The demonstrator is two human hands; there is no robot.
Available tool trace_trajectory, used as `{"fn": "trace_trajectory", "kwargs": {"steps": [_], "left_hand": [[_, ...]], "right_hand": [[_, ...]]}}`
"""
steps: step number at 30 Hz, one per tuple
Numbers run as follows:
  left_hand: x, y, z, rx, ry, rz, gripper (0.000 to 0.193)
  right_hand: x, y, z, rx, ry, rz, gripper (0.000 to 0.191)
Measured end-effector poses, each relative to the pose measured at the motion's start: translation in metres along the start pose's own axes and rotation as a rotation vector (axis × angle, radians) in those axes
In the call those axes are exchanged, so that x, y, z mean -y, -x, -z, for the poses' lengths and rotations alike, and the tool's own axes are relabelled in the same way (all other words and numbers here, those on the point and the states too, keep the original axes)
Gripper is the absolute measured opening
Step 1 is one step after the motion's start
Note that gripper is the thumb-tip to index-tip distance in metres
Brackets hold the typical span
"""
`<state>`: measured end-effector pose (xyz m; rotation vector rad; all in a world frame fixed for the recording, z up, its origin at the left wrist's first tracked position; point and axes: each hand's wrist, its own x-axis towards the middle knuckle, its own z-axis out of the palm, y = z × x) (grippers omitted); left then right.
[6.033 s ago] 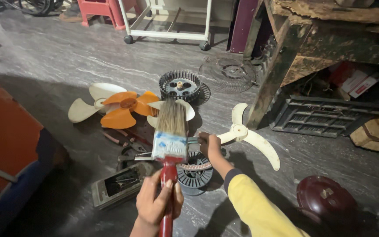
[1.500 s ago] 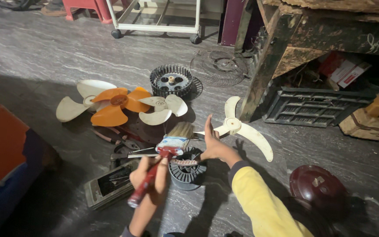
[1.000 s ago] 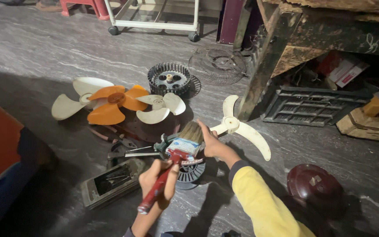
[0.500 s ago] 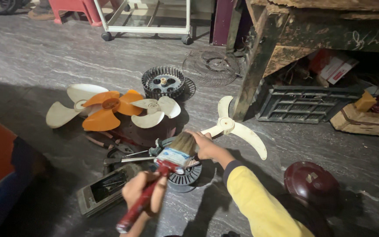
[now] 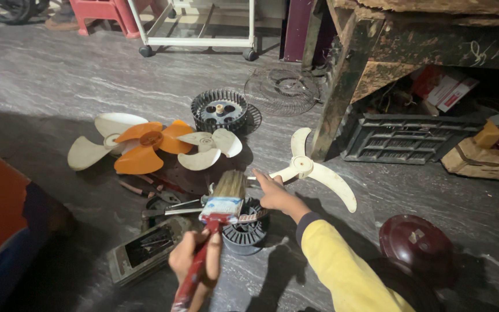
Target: The person assembles a ceiling fan by applying adhesive to a motor housing, attaching a fan blade, and securing a cover plate with a screwdriver. They handle multiple fan components and tools on the floor.
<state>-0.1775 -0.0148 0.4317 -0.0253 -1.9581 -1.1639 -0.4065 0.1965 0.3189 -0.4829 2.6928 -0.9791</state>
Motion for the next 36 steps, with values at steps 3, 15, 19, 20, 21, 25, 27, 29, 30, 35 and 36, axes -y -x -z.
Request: {"fn": "trace_trajectory", "kwargs": {"steps": [3, 15, 19, 20, 21, 25, 27, 29, 30, 35, 36], "left_hand": [[-0.001, -0.002, 0.015, 0.027, 0.205, 0.128, 0.02], [0.003, -0.015, 0.004, 0.031, 0.04, -0.045, 0.013], [-0.001, -0.018, 0.017, 0.049, 0.034, -0.03, 0.013], [-0.004, -0.018, 0.019, 0.03, 0.054, -0.049, 0.012], [-0.006, -0.019, 0.02, 0.01, 0.074, -0.072, 0.012], [-0.008, -0.026, 0.016, -0.014, 0.148, -0.143, 0.014], [-0.004, -0.031, 0.011, -0.004, 0.134, -0.331, 0.016], [0.001, -0.033, 0.007, -0.007, 0.133, -0.342, 0.016], [0.003, -0.033, 0.007, -0.009, 0.13, -0.347, 0.016], [0.007, -0.017, 0.01, 0.104, 0.042, -0.331, 0.015], [0.006, -0.013, 0.011, 0.108, 0.063, -0.338, 0.014]], "right_hand": [[-0.012, -0.012, -0.007, -0.022, 0.031, 0.057, 0.098], [0.018, -0.004, 0.005, 0.053, -0.332, -0.191, 0.067], [0.022, -0.016, 0.01, 0.07, -0.576, -0.109, 0.06], [0.02, -0.02, 0.009, 0.071, -0.586, -0.093, 0.06], [0.017, -0.025, 0.007, 0.071, -0.595, -0.075, 0.059], [0.006, -0.036, -0.005, 0.062, -0.746, -0.058, 0.055], [0.004, -0.037, -0.008, 0.037, -0.738, -0.088, 0.06], [0.006, -0.035, -0.009, 0.005, -0.67, -0.209, 0.066], [0.009, -0.034, -0.009, -0.013, -0.607, -0.31, 0.069], [0.022, -0.025, -0.008, 0.011, -0.518, -0.282, 0.081], [0.024, -0.024, -0.007, 0.008, -0.52, -0.313, 0.081]]}}
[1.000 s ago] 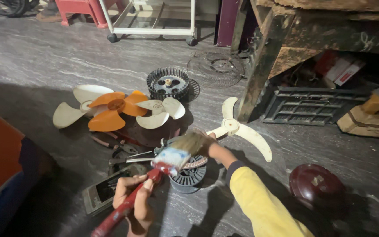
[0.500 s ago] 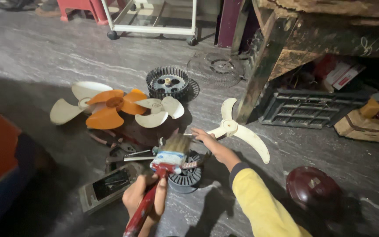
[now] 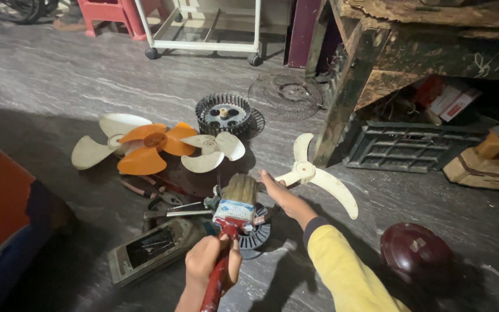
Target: The person assembles a ceiling fan by applying adhesive to a motor housing, attaching a fan blade, and securing a cover plate with a screwdriver. They handle multiple fan components and tools on the floor.
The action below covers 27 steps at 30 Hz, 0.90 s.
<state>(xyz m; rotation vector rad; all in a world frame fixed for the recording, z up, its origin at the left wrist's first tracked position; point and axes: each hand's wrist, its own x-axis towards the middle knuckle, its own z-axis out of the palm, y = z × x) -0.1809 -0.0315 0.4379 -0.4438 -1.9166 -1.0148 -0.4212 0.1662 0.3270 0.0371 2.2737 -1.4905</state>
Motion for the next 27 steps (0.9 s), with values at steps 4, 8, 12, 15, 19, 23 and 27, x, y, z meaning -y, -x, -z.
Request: {"fn": "trace_trajectory", "kwargs": {"steps": [4, 8, 12, 15, 19, 23, 27], "left_hand": [[-0.011, 0.02, 0.004, -0.052, 0.021, 0.077, 0.014], [-0.028, 0.035, 0.0, -0.068, 0.035, 0.005, 0.011], [-0.051, 0.044, -0.016, -0.234, 0.088, 0.132, 0.016], [-0.052, 0.037, -0.024, -0.174, 0.136, -0.155, 0.018], [-0.047, 0.03, -0.036, -0.131, 0.044, -0.108, 0.022], [-0.04, 0.039, -0.046, 0.043, -0.057, -0.108, 0.029], [-0.03, 0.058, -0.047, 0.138, -0.043, -0.193, 0.029]], "right_hand": [[-0.001, 0.014, 0.002, 0.049, -0.034, 0.112, 0.08], [-0.002, 0.03, 0.006, 0.029, 0.106, 0.161, 0.073], [-0.002, 0.034, 0.01, 0.002, 0.114, 0.204, 0.071], [-0.008, 0.028, 0.016, 0.011, -0.002, 0.061, 0.078], [-0.021, 0.021, 0.024, 0.132, -0.198, 0.241, 0.097], [-0.023, 0.022, 0.028, 0.061, -0.171, 0.165, 0.097], [-0.011, 0.031, 0.033, 0.045, -0.109, 0.088, 0.096]]}}
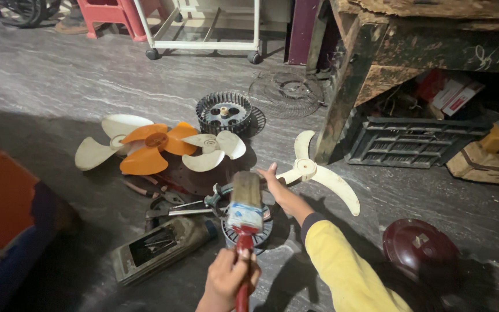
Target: The person assembles a ceiling fan by applying adhesive to a motor housing, attaching a fan blade, and securing a cover plate with a screwdriver. They handle multiple fan components and tools on the floor.
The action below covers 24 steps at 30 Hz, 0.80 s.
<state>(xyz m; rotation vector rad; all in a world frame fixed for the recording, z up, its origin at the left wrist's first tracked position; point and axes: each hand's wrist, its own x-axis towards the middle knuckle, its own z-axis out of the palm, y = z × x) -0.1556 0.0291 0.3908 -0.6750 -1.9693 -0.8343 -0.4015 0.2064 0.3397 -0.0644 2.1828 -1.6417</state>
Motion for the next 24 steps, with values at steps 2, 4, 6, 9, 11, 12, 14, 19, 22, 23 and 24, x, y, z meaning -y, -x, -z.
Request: {"fn": "trace_trajectory", "kwargs": {"steps": [2, 4, 6, 9, 11, 12, 14, 19, 22, 23, 24], "left_hand": [[0.003, 0.009, 0.001, 0.132, -0.033, -0.138, 0.035], [0.004, 0.012, 0.0, 0.183, -0.058, -0.226, 0.033], [0.002, 0.012, 0.001, 0.155, -0.074, -0.256, 0.025], [-0.003, 0.003, 0.007, 0.06, -0.036, -0.219, 0.023], [-0.003, -0.007, 0.016, -0.003, -0.009, -0.226, 0.023], [-0.003, -0.012, 0.02, -0.035, 0.007, -0.23, 0.024], [0.002, -0.022, 0.027, -0.095, -0.118, -0.218, 0.024], [0.012, -0.032, 0.028, -0.305, -0.158, 0.1, 0.013], [0.011, -0.028, 0.028, -0.236, -0.066, 0.287, 0.014], [0.01, -0.026, 0.029, -0.24, -0.066, 0.262, 0.014], [0.008, -0.025, 0.03, -0.244, -0.067, 0.236, 0.013]], "right_hand": [[0.007, 0.003, 0.0, 0.002, 0.002, -0.02, 0.095], [0.011, 0.004, -0.001, -0.017, -0.003, -0.066, 0.092], [0.013, 0.005, -0.003, -0.023, 0.004, -0.048, 0.092], [0.011, 0.004, -0.006, -0.033, 0.069, -0.069, 0.092], [0.008, 0.002, -0.008, -0.03, 0.096, -0.058, 0.092], [0.007, 0.0, -0.009, -0.023, 0.092, -0.039, 0.093], [0.003, -0.003, -0.012, -0.055, 0.084, -0.072, 0.093], [-0.003, -0.009, -0.022, -0.106, 0.119, -0.085, 0.087], [-0.003, -0.007, -0.027, -0.15, 0.221, -0.04, 0.08], [-0.002, -0.005, -0.028, -0.146, 0.23, -0.026, 0.077], [-0.002, -0.001, -0.029, -0.141, 0.239, -0.011, 0.074]]}}
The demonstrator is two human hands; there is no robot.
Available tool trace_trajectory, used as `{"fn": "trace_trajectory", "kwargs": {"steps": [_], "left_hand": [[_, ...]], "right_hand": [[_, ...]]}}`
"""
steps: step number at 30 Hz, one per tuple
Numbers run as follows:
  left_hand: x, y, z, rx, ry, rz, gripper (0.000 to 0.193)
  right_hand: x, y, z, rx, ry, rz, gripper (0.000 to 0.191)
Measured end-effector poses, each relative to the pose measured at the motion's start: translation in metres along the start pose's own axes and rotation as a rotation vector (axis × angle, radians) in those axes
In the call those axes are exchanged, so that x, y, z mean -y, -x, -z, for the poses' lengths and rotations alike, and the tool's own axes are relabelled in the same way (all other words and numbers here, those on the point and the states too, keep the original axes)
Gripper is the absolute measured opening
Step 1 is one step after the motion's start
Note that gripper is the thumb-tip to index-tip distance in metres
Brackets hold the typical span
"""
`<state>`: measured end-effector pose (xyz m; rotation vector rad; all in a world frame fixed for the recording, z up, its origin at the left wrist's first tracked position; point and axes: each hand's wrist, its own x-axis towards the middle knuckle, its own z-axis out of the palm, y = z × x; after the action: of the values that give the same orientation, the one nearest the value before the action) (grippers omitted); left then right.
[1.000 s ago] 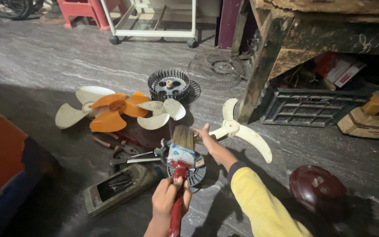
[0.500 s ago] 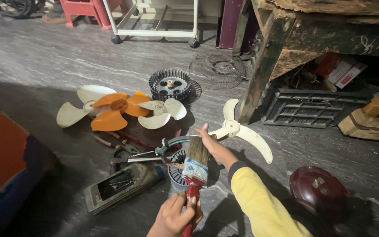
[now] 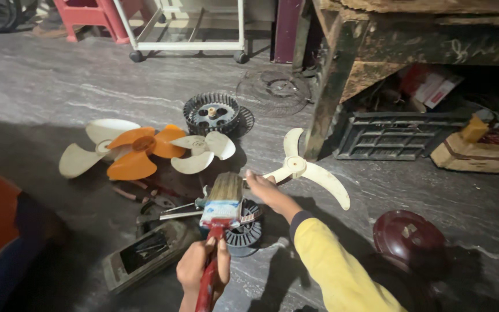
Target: The person assembles a ceiling fan by applying adhesive to a motor housing, attaching a fan blade, and securing a cover plate with a screwdriver. They handle multiple fan components and tools on the floor.
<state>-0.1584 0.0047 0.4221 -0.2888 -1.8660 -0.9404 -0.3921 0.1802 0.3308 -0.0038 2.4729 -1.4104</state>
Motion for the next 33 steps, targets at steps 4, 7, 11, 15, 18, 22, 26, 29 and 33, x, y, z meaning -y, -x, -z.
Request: {"fn": "trace_trajectory", "kwargs": {"steps": [4, 7, 11, 15, 18, 22, 26, 29, 33], "left_hand": [[-0.003, -0.006, 0.006, -0.091, -0.009, 0.194, 0.013], [0.001, -0.016, 0.009, -0.147, 0.029, 0.037, 0.014], [0.007, -0.021, 0.008, -0.039, -0.055, 0.099, 0.014], [0.004, -0.018, 0.005, 0.091, -0.131, 0.157, 0.023], [-0.002, -0.016, 0.008, -0.007, 0.031, 0.348, 0.013], [-0.007, -0.017, 0.004, -0.116, -0.105, 0.086, 0.017], [-0.006, -0.016, -0.007, -0.012, -0.14, 0.149, 0.014], [-0.007, -0.016, -0.012, -0.071, -0.057, 0.263, 0.014], [-0.013, -0.018, -0.017, -0.077, -0.029, 0.255, 0.014]], "right_hand": [[0.0, 0.01, 0.004, -0.008, 0.065, 0.164, 0.062], [-0.005, 0.008, 0.004, -0.046, 0.092, 0.176, 0.051], [-0.018, -0.005, 0.002, -0.002, -0.152, 0.297, 0.039], [-0.026, -0.013, 0.001, -0.072, -0.102, 0.278, 0.028], [-0.024, -0.012, 0.003, -0.087, -0.034, 0.278, 0.026], [-0.018, -0.004, 0.005, -0.095, -0.021, 0.204, 0.023], [-0.018, -0.004, 0.005, -0.101, 0.019, 0.197, 0.025], [-0.023, -0.011, 0.006, -0.172, 0.141, 0.242, 0.023], [-0.031, -0.011, 0.005, -0.263, 0.241, 0.335, 0.02]]}}
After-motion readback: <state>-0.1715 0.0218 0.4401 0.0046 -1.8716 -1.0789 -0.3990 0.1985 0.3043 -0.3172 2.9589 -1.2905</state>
